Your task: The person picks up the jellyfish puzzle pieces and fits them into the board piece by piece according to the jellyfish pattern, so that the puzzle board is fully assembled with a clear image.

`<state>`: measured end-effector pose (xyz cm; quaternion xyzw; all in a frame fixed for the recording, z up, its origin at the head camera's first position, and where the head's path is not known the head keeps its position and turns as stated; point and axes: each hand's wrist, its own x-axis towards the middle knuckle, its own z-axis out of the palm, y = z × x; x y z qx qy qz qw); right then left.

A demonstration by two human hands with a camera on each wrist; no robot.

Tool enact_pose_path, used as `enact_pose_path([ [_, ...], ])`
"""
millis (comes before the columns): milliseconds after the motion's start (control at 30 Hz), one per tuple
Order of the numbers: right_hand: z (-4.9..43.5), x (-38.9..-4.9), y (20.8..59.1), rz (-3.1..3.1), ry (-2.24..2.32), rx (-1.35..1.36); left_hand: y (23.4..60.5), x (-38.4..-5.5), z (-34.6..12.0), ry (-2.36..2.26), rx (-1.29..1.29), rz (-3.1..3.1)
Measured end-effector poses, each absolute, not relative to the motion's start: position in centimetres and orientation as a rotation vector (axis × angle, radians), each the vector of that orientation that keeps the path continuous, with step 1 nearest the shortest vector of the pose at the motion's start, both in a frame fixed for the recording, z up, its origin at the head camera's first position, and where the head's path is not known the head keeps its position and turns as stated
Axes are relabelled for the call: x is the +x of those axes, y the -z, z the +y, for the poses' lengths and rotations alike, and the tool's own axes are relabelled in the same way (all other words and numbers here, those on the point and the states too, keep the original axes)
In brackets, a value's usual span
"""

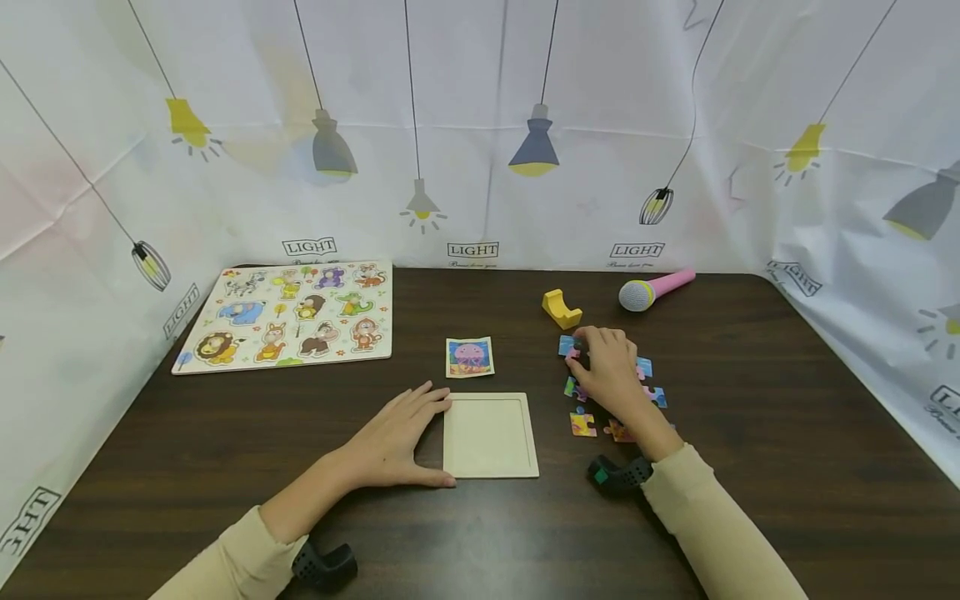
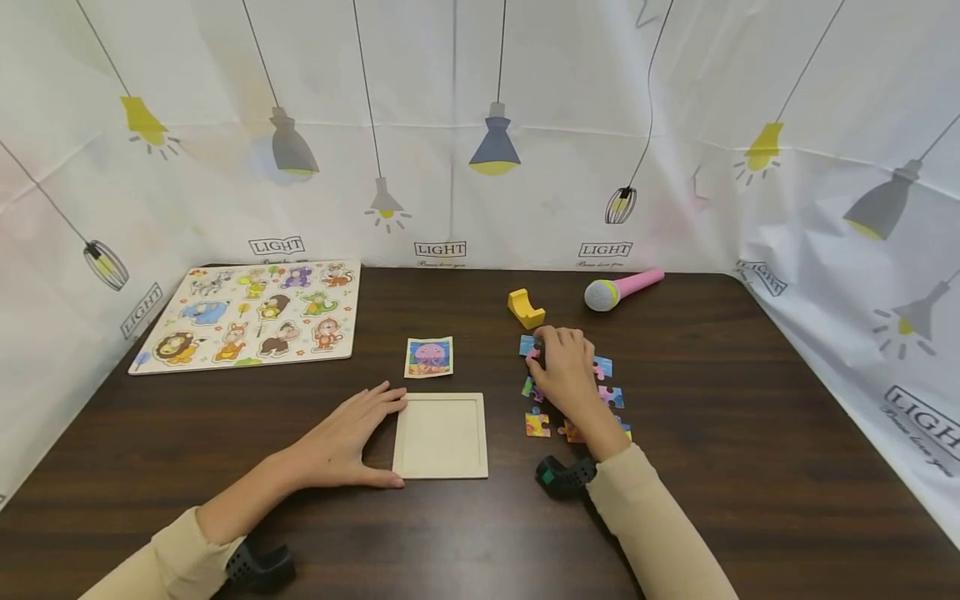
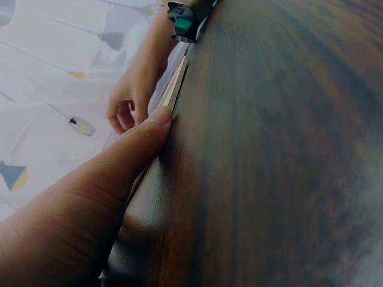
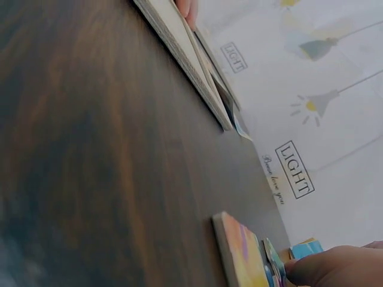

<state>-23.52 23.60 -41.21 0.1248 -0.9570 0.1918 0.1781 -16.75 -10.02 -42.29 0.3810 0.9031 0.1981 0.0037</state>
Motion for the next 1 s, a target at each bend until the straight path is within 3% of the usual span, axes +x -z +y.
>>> enact_pose_path([
  [1000,22.4,-23.1,40.8,-2.483,-0.805,0.424,42.6,-16.8,-10.0,-0.589,1.157,2.87],
])
